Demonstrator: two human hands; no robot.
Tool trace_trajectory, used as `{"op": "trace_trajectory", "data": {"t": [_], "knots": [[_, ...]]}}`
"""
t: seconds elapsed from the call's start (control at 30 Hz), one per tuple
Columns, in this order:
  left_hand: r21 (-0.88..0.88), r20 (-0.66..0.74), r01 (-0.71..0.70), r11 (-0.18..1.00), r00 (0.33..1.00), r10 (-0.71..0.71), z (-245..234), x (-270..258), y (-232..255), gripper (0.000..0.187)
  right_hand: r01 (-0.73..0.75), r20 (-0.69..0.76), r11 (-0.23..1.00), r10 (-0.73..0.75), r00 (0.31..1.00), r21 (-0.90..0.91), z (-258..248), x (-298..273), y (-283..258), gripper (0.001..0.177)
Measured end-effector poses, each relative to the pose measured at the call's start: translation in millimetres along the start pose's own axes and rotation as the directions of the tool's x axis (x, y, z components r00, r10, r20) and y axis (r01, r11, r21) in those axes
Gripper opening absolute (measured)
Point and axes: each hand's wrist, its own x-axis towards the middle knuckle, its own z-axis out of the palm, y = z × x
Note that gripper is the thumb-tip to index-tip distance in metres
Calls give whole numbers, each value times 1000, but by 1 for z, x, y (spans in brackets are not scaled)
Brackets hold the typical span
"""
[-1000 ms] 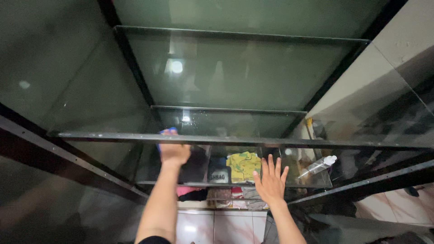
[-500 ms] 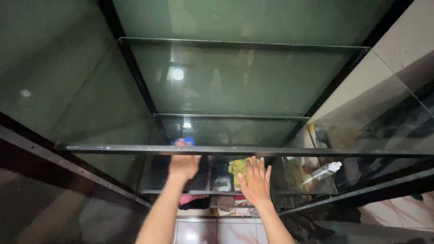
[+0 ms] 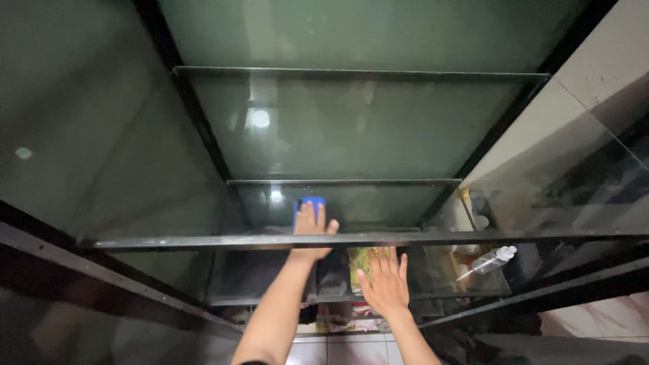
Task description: The person wipes the glass shelves of a display cabinet using a blue cloth. They spray a cleaning solution from a bottle onto the shelves and continue wiping to remove residue. The person handles the spray bottle and cloth while cleaning multiple shelf surfaces.
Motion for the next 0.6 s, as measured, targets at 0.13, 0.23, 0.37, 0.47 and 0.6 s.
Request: {"op": "trace_trajectory", "data": {"t": [0.13, 0.23, 0.37, 0.47, 0.6], "knots": [[-32, -79, -66, 997, 995, 63, -4, -30, -5, 75, 12, -30, 1000, -12, 999, 20, -1, 0, -1, 68], [94, -151, -73, 993, 985, 87, -17, -35, -53, 74, 15, -6, 1000, -15, 1000, 28, -2, 0, -1, 66], [340, -95, 147, 929, 988, -122, -40, -16, -121, 81, 10, 39, 1000, -10, 999, 2, -5, 0, -3, 67], [224, 86, 399, 889, 901, -426, -50, 19, -153, 86, 3, 107, 1000, -1, 994, -16, -8, 1, -4, 68], [154, 248, 528, 835, 798, -550, -50, 55, -145, 88, 9, 167, 1000, -7, 986, -14, -10, 4, -4, 71]]}}
